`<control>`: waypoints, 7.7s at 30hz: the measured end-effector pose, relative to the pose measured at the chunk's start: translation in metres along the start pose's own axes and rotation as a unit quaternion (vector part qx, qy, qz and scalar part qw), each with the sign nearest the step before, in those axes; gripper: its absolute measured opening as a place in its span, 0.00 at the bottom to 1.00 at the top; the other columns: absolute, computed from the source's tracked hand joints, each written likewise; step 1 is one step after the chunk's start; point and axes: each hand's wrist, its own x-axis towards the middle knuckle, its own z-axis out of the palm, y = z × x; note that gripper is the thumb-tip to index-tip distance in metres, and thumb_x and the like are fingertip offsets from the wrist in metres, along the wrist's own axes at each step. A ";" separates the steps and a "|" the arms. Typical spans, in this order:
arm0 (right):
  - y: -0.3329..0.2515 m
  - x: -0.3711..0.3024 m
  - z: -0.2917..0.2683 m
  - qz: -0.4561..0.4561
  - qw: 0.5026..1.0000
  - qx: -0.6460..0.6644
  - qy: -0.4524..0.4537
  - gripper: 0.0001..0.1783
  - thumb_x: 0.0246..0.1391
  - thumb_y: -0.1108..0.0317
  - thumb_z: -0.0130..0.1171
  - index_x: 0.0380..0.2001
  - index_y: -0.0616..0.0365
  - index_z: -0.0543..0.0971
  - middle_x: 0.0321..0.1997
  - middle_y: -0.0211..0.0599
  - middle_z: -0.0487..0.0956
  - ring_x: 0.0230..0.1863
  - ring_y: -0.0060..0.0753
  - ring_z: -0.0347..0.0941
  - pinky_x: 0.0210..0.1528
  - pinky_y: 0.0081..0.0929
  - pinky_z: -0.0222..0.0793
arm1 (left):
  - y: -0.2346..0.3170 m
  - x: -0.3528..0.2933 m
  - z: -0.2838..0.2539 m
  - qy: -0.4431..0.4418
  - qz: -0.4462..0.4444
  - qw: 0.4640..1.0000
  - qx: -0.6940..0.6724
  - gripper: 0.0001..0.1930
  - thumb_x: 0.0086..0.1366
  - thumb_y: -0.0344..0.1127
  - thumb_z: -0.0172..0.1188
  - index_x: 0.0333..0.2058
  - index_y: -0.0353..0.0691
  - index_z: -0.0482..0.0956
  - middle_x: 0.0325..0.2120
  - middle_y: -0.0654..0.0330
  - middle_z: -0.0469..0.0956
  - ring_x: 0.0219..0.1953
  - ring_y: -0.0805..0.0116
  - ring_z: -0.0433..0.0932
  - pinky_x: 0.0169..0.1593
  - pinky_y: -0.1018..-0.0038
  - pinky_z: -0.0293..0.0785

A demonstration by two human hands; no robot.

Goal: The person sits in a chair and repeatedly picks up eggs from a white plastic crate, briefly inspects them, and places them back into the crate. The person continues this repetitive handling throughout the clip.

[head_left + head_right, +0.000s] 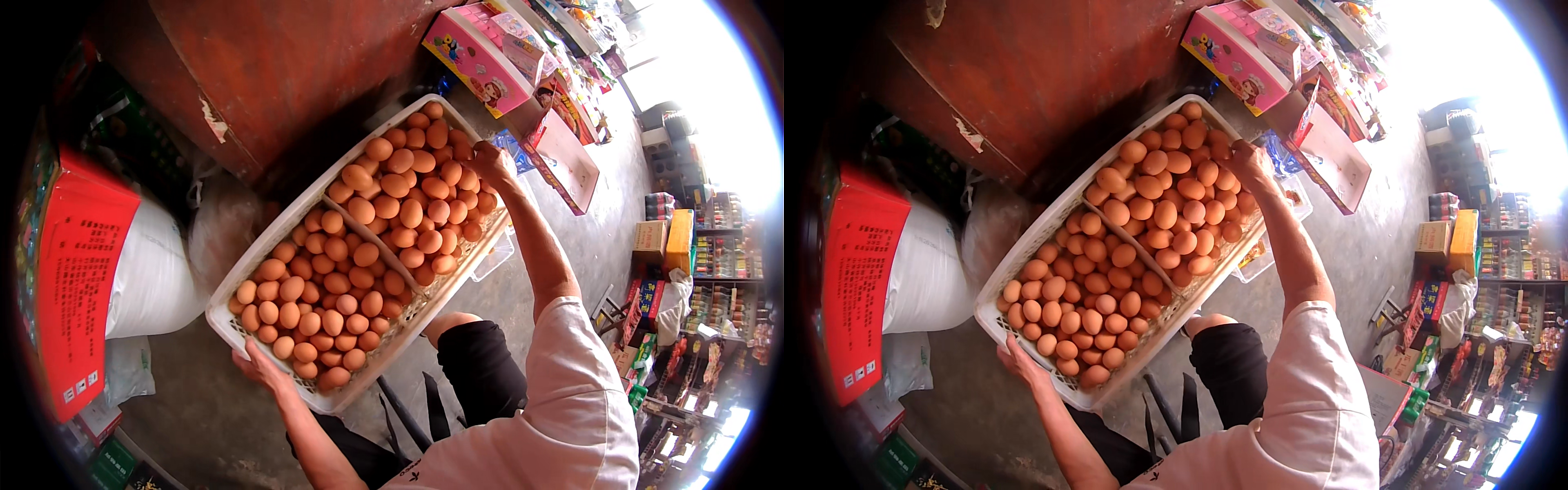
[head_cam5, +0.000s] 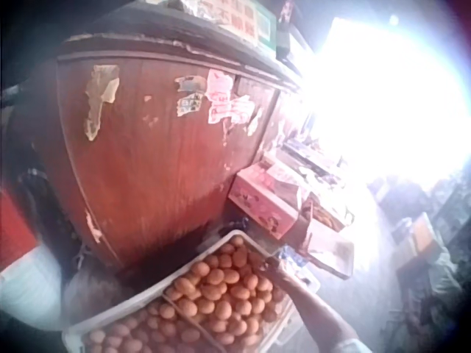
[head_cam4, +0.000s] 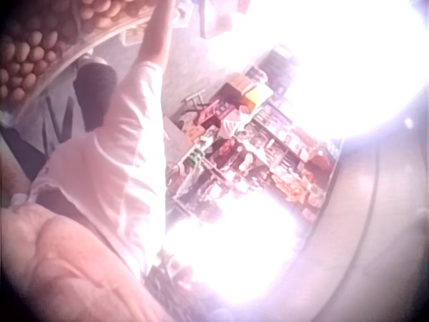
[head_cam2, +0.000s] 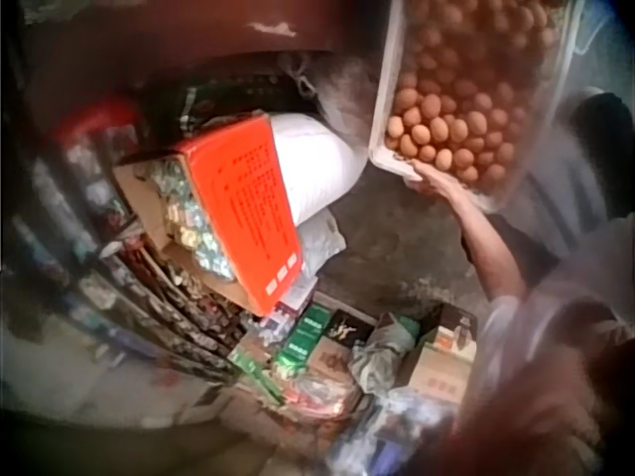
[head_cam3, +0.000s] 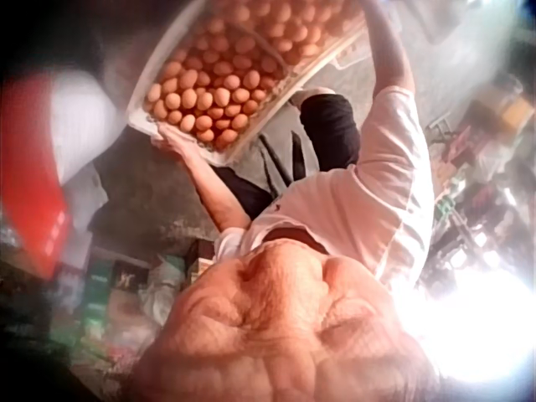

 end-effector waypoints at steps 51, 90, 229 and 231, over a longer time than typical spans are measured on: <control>-0.020 -0.068 -0.037 -0.170 0.564 0.751 -0.298 0.35 0.44 0.69 0.61 0.57 0.58 0.60 0.49 0.41 0.69 0.42 0.35 0.71 0.43 0.27 0.70 | 0.007 -0.006 0.005 0.009 -0.003 0.999 0.033 0.35 0.58 0.46 0.55 0.58 0.32 0.56 0.54 0.43 0.61 0.49 0.55 0.68 0.49 0.63 0.69; 0.095 -0.052 0.022 -0.034 0.986 -0.132 0.098 0.24 0.40 0.56 0.59 0.43 0.52 0.72 0.35 0.45 0.78 0.42 0.50 0.70 0.47 0.45 0.61 | 0.006 -0.004 0.004 0.005 -0.001 1.000 0.027 0.33 0.57 0.44 0.57 0.56 0.31 0.58 0.51 0.45 0.65 0.48 0.57 0.70 0.48 0.64 0.71; 0.099 -0.073 0.010 -0.056 0.981 0.154 0.108 0.15 0.55 0.60 0.48 0.34 0.58 0.78 0.27 0.47 0.78 0.30 0.44 0.76 0.36 0.36 0.69 | -0.006 0.012 -0.010 -0.022 0.017 0.999 -0.047 0.28 0.57 0.41 0.56 0.51 0.28 0.63 0.48 0.47 0.67 0.47 0.60 0.70 0.50 0.66 0.68; 0.079 -0.105 0.011 -0.114 0.963 0.230 0.083 0.11 0.54 0.66 0.51 0.33 0.60 0.78 0.24 0.43 0.77 0.26 0.33 0.76 0.31 0.30 0.70 | -0.005 0.010 -0.011 -0.031 0.001 0.995 -0.090 0.28 0.57 0.42 0.57 0.50 0.28 0.64 0.48 0.47 0.68 0.46 0.60 0.70 0.49 0.68 0.68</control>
